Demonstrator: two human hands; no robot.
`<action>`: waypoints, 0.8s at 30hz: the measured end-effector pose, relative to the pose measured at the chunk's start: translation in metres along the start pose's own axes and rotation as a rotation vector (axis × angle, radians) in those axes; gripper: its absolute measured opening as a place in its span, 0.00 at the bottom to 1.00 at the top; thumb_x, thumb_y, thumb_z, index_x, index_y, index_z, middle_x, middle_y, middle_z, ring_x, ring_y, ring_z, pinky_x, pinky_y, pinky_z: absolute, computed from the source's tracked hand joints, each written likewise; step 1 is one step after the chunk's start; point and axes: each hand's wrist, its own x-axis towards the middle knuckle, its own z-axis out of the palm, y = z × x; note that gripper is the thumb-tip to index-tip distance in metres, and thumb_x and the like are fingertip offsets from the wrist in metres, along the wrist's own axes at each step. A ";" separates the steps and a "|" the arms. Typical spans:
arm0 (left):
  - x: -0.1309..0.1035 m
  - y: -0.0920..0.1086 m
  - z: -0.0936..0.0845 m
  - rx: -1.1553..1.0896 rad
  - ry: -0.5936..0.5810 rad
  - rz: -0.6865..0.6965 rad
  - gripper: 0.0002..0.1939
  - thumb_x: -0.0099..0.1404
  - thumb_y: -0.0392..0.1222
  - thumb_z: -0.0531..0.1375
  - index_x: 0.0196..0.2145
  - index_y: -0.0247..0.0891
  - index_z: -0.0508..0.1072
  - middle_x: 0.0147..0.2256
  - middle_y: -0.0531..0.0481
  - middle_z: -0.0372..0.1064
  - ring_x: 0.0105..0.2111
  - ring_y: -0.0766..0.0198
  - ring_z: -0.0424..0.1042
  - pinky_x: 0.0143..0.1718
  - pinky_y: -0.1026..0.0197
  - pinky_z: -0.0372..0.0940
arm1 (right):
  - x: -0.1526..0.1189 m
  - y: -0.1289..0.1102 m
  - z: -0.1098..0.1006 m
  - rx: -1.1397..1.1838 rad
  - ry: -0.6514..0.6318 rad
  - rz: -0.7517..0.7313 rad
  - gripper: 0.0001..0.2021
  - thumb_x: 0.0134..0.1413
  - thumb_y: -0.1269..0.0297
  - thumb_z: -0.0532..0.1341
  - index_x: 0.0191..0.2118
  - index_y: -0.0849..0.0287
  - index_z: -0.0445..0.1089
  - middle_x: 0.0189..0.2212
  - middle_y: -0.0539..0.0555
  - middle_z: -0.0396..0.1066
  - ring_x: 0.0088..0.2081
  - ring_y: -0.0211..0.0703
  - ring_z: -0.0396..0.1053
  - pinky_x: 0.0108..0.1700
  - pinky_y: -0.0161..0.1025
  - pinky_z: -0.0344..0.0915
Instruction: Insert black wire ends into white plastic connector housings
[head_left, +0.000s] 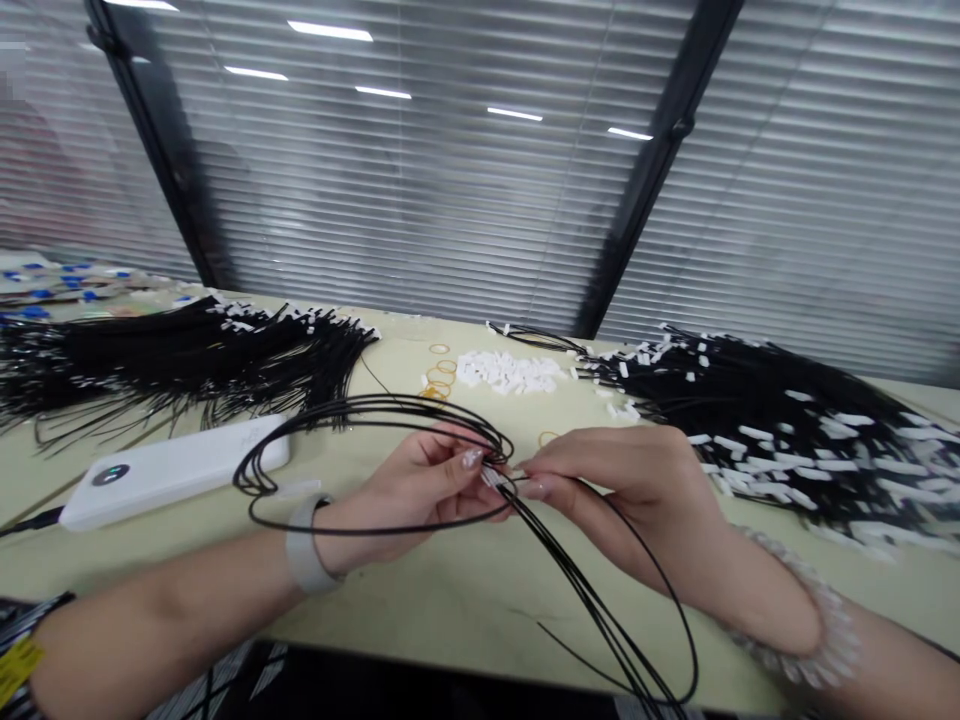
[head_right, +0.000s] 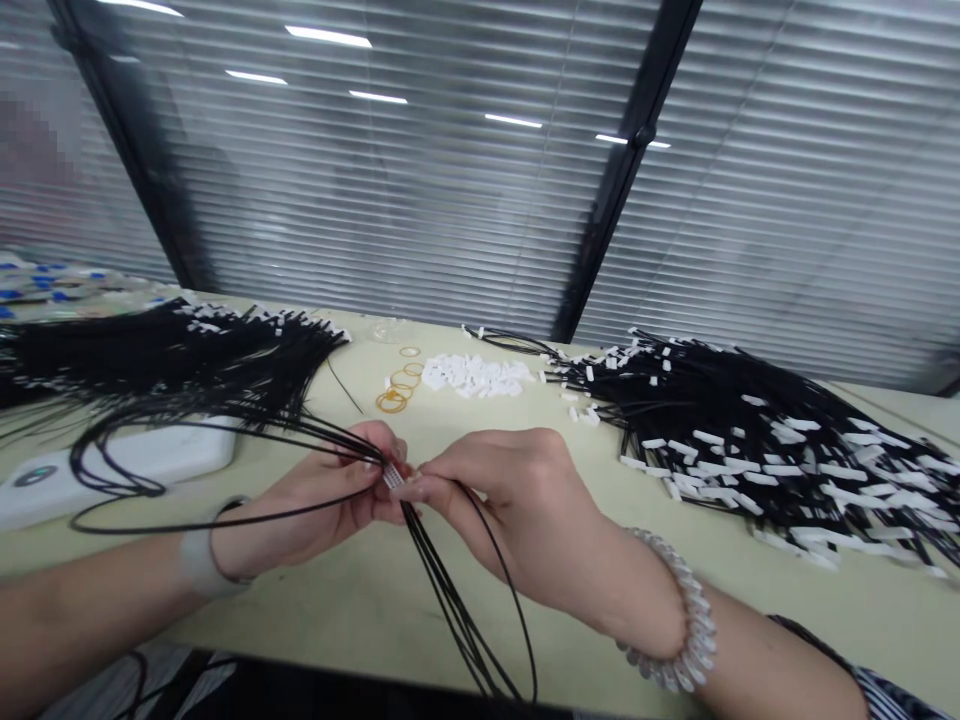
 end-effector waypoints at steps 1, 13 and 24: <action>0.000 0.000 -0.001 0.007 0.000 -0.001 0.07 0.53 0.37 0.66 0.30 0.35 0.72 0.28 0.52 0.72 0.27 0.69 0.73 0.32 0.66 0.71 | 0.000 -0.001 -0.001 0.006 -0.011 0.002 0.07 0.57 0.69 0.55 0.34 0.58 0.71 0.25 0.49 0.72 0.26 0.32 0.67 0.28 0.30 0.61; 0.001 -0.003 -0.003 0.029 -0.075 0.016 0.05 0.55 0.36 0.64 0.31 0.34 0.73 0.29 0.52 0.74 0.29 0.69 0.75 0.34 0.67 0.70 | 0.001 -0.003 -0.005 0.073 -0.080 0.152 0.10 0.57 0.66 0.55 0.28 0.60 0.71 0.21 0.48 0.70 0.22 0.29 0.64 0.25 0.27 0.58; 0.002 -0.004 -0.005 0.007 -0.091 0.014 0.04 0.56 0.34 0.63 0.31 0.35 0.71 0.29 0.53 0.74 0.29 0.69 0.75 0.35 0.68 0.71 | 0.002 -0.002 -0.006 0.085 -0.037 0.139 0.10 0.58 0.66 0.55 0.29 0.59 0.71 0.20 0.48 0.68 0.20 0.29 0.61 0.23 0.29 0.56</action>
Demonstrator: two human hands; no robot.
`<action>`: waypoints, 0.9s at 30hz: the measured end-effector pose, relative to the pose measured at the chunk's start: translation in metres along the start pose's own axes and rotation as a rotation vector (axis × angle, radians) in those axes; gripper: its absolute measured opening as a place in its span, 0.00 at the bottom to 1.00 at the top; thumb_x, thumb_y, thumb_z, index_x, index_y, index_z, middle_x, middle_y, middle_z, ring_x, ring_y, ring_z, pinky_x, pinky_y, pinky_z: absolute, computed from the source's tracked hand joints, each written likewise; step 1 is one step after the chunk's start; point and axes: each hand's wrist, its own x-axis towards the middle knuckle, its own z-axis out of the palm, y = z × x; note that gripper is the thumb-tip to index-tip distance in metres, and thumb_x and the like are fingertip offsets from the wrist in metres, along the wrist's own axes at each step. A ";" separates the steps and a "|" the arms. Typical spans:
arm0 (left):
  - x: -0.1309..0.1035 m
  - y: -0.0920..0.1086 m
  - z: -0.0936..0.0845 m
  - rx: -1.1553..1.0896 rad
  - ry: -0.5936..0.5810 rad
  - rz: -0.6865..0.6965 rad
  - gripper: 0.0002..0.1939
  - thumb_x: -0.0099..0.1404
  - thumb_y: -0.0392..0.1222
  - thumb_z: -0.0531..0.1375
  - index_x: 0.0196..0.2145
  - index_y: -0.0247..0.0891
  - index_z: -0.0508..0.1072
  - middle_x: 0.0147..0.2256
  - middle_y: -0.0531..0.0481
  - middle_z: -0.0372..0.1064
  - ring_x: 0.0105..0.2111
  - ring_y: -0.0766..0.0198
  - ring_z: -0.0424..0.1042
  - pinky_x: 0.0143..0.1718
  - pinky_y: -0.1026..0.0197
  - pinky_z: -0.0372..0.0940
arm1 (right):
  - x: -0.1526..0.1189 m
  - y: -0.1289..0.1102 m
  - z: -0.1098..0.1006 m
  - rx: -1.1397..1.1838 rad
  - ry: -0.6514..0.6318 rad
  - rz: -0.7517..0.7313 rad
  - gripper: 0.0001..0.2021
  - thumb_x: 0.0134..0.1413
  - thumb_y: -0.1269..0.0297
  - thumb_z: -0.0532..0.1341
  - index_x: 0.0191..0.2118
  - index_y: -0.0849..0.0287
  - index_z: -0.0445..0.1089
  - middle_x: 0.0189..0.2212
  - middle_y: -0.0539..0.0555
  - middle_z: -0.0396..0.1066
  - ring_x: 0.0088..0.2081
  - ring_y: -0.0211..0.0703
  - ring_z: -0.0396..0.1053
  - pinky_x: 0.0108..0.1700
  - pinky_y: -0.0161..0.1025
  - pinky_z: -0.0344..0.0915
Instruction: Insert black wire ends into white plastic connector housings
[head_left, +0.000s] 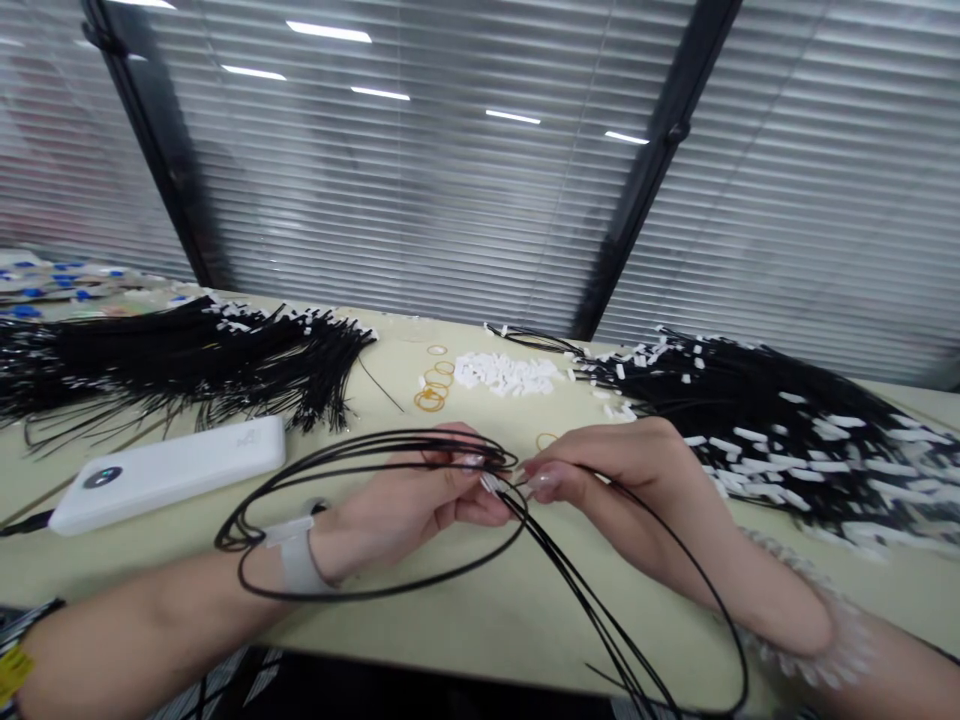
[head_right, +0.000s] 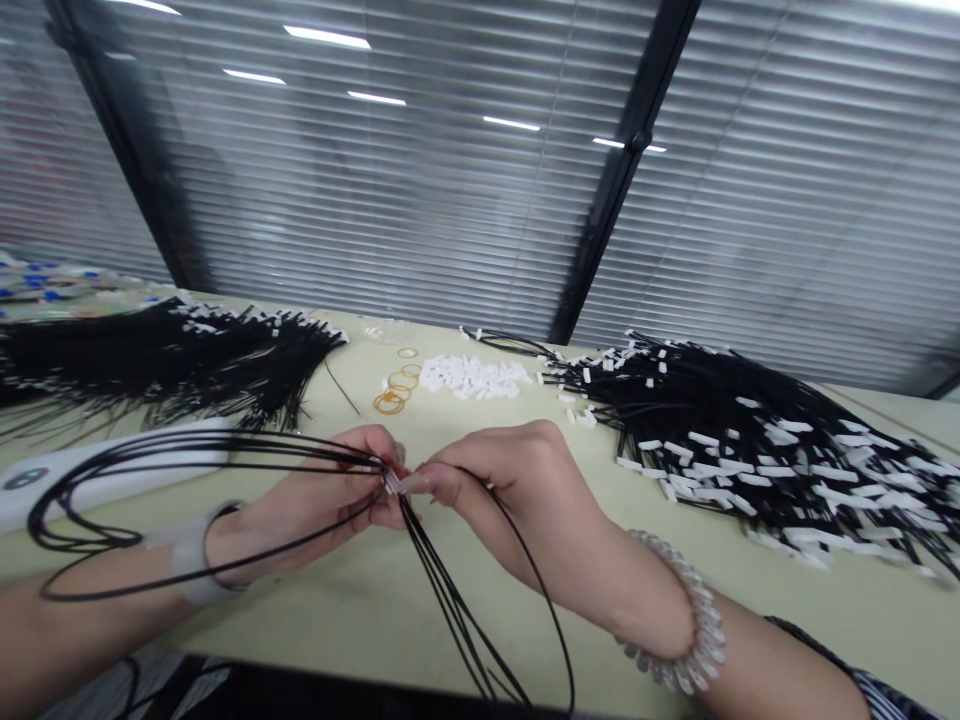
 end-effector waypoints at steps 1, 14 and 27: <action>0.000 0.000 0.000 -0.006 -0.011 0.000 0.04 0.57 0.34 0.63 0.31 0.35 0.72 0.29 0.53 0.74 0.29 0.69 0.75 0.34 0.68 0.71 | 0.000 0.000 0.000 0.000 0.004 -0.003 0.10 0.57 0.66 0.55 0.29 0.60 0.71 0.20 0.48 0.68 0.21 0.29 0.62 0.24 0.29 0.56; -0.003 0.004 0.005 -0.024 0.071 -0.016 0.06 0.54 0.36 0.65 0.31 0.34 0.71 0.27 0.52 0.73 0.26 0.67 0.74 0.32 0.64 0.71 | 0.002 0.004 -0.006 0.137 0.037 -0.096 0.08 0.52 0.72 0.60 0.37 0.55 0.73 0.31 0.50 0.72 0.32 0.34 0.70 0.33 0.31 0.67; -0.004 0.003 0.004 -0.040 0.017 -0.104 0.08 0.53 0.37 0.66 0.31 0.34 0.72 0.26 0.52 0.74 0.25 0.67 0.74 0.31 0.64 0.72 | -0.006 0.006 0.006 0.248 0.144 -0.072 0.14 0.48 0.78 0.62 0.40 0.56 0.69 0.34 0.48 0.75 0.34 0.34 0.73 0.37 0.28 0.71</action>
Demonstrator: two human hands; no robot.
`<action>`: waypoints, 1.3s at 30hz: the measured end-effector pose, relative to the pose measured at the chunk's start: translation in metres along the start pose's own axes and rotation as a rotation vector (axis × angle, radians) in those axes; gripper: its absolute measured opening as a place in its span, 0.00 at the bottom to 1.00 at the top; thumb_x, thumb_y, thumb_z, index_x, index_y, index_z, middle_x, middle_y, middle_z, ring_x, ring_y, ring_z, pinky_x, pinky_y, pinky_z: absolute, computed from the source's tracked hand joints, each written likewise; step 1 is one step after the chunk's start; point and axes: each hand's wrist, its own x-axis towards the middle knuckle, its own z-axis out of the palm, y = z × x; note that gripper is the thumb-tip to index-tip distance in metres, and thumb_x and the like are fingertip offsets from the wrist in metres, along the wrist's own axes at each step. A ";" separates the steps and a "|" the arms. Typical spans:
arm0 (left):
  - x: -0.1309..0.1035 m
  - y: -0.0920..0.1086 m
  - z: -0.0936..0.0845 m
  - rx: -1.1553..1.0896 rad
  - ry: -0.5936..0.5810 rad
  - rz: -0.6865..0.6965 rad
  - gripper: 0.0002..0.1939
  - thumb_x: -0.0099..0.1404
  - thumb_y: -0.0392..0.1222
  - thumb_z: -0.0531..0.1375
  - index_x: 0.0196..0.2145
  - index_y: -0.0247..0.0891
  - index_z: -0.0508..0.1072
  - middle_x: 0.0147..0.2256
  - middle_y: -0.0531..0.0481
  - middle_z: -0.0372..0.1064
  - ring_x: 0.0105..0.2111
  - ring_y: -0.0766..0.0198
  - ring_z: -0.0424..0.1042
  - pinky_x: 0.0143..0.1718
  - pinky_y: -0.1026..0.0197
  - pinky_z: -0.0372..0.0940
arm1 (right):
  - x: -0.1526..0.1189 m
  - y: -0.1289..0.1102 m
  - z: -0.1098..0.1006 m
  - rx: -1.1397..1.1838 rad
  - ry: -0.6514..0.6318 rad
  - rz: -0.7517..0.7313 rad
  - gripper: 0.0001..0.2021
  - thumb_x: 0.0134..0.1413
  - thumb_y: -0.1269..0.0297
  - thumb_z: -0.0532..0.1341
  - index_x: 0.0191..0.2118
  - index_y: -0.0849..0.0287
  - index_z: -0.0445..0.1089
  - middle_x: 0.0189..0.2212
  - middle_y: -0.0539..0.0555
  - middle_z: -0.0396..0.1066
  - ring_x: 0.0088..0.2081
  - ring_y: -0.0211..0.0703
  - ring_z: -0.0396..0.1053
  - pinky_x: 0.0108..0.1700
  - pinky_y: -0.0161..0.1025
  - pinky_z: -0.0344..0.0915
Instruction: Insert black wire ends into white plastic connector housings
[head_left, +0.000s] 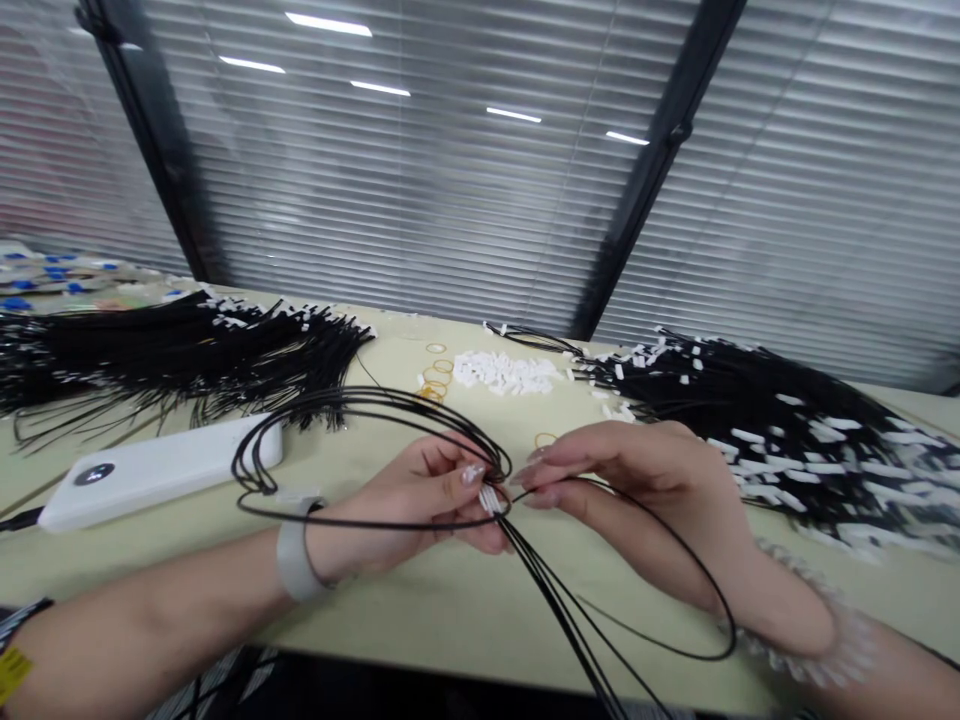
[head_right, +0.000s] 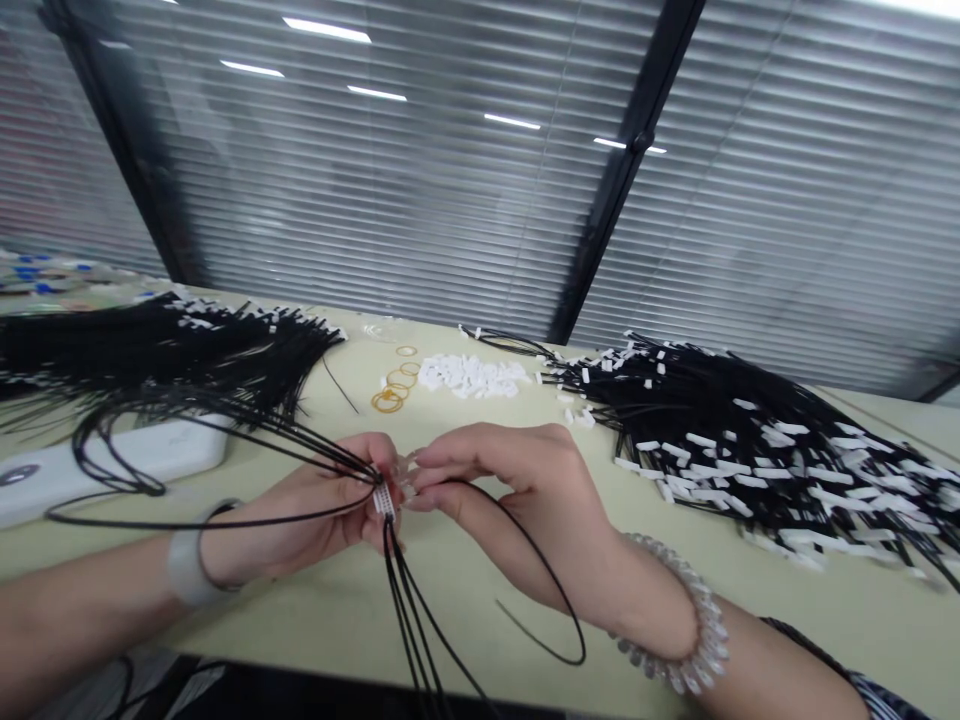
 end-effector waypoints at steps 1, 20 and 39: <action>0.000 -0.001 -0.001 -0.007 -0.007 -0.004 0.08 0.53 0.37 0.66 0.31 0.34 0.71 0.26 0.52 0.74 0.25 0.67 0.75 0.30 0.65 0.72 | -0.001 0.001 0.000 -0.005 0.003 -0.009 0.14 0.48 0.78 0.62 0.40 0.55 0.69 0.34 0.48 0.75 0.34 0.34 0.73 0.37 0.29 0.72; 0.002 -0.008 -0.011 -0.044 -0.146 0.037 0.04 0.60 0.35 0.60 0.35 0.35 0.68 0.28 0.51 0.74 0.26 0.66 0.76 0.30 0.67 0.71 | -0.001 -0.004 -0.001 -0.197 0.004 -0.198 0.12 0.47 0.76 0.63 0.39 0.57 0.69 0.32 0.49 0.75 0.32 0.35 0.73 0.32 0.29 0.70; 0.001 -0.006 -0.005 -0.020 -0.098 0.001 0.06 0.58 0.35 0.62 0.33 0.34 0.68 0.26 0.52 0.74 0.23 0.66 0.76 0.29 0.66 0.72 | -0.003 -0.006 -0.008 -0.162 -0.197 -0.275 0.21 0.48 0.83 0.57 0.48 0.57 0.66 0.39 0.50 0.73 0.41 0.37 0.71 0.43 0.36 0.70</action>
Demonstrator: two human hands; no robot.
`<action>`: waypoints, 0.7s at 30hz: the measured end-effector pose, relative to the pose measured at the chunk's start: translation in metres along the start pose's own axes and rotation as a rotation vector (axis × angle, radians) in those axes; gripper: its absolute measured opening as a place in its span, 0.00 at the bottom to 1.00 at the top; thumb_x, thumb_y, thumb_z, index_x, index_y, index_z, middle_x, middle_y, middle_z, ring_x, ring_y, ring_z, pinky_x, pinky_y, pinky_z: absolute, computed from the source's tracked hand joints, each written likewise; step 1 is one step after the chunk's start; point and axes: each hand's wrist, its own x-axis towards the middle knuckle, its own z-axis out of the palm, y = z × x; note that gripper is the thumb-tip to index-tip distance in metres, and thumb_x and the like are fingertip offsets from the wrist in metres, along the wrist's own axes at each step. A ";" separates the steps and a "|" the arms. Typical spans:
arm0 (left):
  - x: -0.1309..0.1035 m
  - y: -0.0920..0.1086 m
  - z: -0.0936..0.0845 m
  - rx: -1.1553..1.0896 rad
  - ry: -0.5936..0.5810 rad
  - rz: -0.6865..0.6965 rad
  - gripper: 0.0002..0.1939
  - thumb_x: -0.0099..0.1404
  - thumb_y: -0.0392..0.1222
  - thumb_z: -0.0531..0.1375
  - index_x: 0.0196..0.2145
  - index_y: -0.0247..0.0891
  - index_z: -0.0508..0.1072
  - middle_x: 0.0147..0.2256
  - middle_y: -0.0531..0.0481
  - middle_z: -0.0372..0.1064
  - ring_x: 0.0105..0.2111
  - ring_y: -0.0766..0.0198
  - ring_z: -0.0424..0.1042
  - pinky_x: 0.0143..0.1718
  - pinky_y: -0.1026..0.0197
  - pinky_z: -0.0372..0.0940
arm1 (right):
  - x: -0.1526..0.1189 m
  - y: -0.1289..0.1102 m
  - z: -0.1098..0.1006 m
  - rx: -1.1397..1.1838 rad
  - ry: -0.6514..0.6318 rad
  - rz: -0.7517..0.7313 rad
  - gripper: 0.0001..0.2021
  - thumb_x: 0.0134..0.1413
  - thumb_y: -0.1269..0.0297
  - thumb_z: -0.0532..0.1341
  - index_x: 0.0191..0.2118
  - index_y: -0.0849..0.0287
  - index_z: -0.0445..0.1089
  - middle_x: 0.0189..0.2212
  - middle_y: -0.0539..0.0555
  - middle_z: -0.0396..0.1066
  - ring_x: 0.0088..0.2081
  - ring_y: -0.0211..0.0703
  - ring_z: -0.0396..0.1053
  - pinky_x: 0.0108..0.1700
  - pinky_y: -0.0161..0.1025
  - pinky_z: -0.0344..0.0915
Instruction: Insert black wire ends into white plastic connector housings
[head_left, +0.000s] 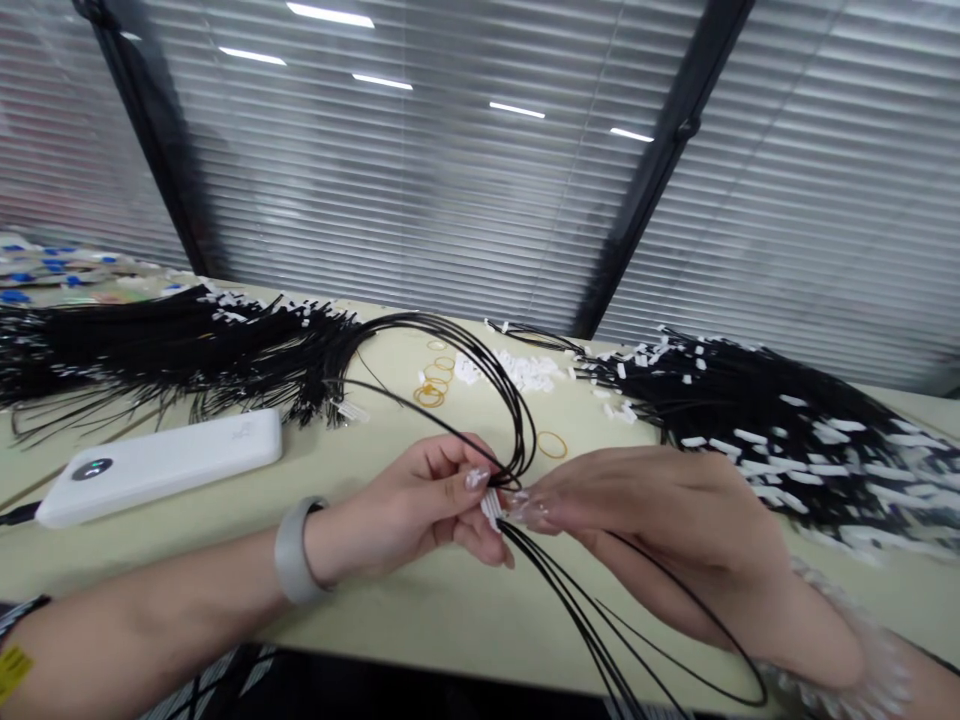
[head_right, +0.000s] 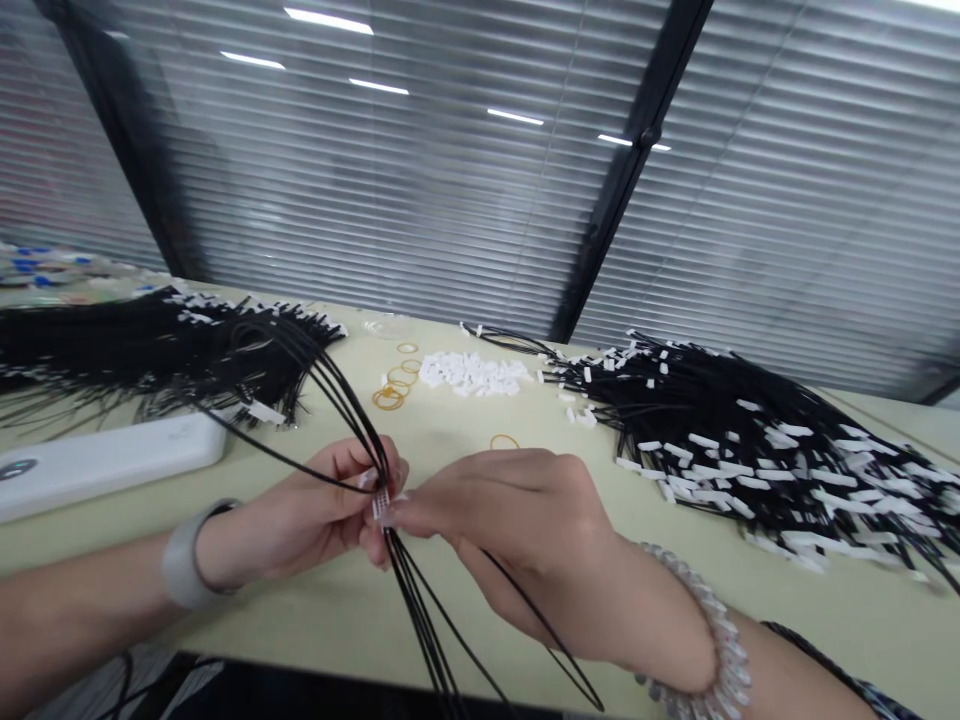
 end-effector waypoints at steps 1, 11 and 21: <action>0.000 0.000 0.000 -0.002 0.000 -0.001 0.06 0.58 0.36 0.62 0.33 0.34 0.68 0.26 0.52 0.74 0.23 0.66 0.76 0.29 0.66 0.72 | -0.001 0.000 0.000 0.007 -0.010 -0.001 0.22 0.48 0.83 0.57 0.49 0.57 0.65 0.39 0.50 0.73 0.41 0.37 0.71 0.43 0.36 0.70; 0.000 0.000 0.000 -0.028 -0.017 -0.003 0.09 0.56 0.37 0.63 0.33 0.33 0.67 0.26 0.50 0.75 0.24 0.65 0.76 0.29 0.66 0.72 | 0.003 -0.003 0.000 0.009 -0.043 -0.052 0.23 0.45 0.87 0.55 0.48 0.62 0.66 0.39 0.54 0.73 0.43 0.37 0.70 0.45 0.35 0.70; 0.002 -0.007 -0.003 0.014 -0.003 0.010 0.05 0.59 0.35 0.61 0.33 0.34 0.68 0.27 0.51 0.74 0.24 0.67 0.75 0.26 0.70 0.70 | 0.005 -0.006 0.006 0.037 -0.040 -0.001 0.19 0.49 0.83 0.56 0.46 0.61 0.66 0.36 0.55 0.73 0.37 0.37 0.71 0.37 0.32 0.70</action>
